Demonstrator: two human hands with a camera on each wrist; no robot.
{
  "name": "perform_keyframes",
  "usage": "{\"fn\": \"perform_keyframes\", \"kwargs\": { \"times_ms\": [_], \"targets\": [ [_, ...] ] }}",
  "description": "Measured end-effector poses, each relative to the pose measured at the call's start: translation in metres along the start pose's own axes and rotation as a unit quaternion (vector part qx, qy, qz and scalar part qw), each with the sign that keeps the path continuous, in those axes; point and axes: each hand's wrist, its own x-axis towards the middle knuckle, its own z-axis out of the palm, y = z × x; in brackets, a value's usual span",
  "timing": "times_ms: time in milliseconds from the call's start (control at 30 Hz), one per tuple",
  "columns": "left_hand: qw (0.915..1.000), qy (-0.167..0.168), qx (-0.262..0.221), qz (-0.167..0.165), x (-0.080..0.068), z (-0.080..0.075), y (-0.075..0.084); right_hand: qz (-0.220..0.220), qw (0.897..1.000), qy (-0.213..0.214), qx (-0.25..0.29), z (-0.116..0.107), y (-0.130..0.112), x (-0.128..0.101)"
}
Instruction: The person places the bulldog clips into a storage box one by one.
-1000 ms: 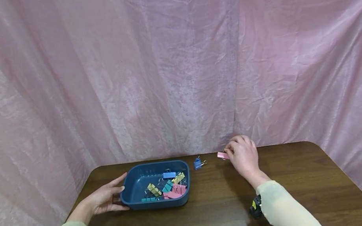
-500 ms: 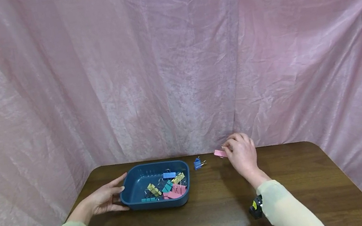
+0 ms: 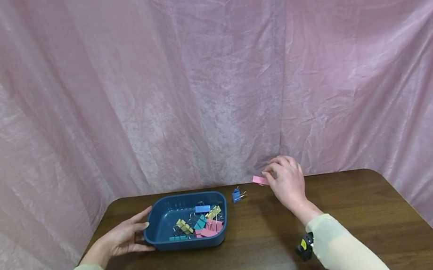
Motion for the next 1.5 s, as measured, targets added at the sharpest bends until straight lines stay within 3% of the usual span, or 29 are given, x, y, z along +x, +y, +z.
{"fn": "perform_keyframes", "kwargs": {
  "times_ms": [1500],
  "targets": [
    [1.0000,0.000,-0.007,-0.003,0.002,-0.001,-0.002,-0.006,0.999,0.006,0.044,0.017,-0.033,0.010]
  ]
}}
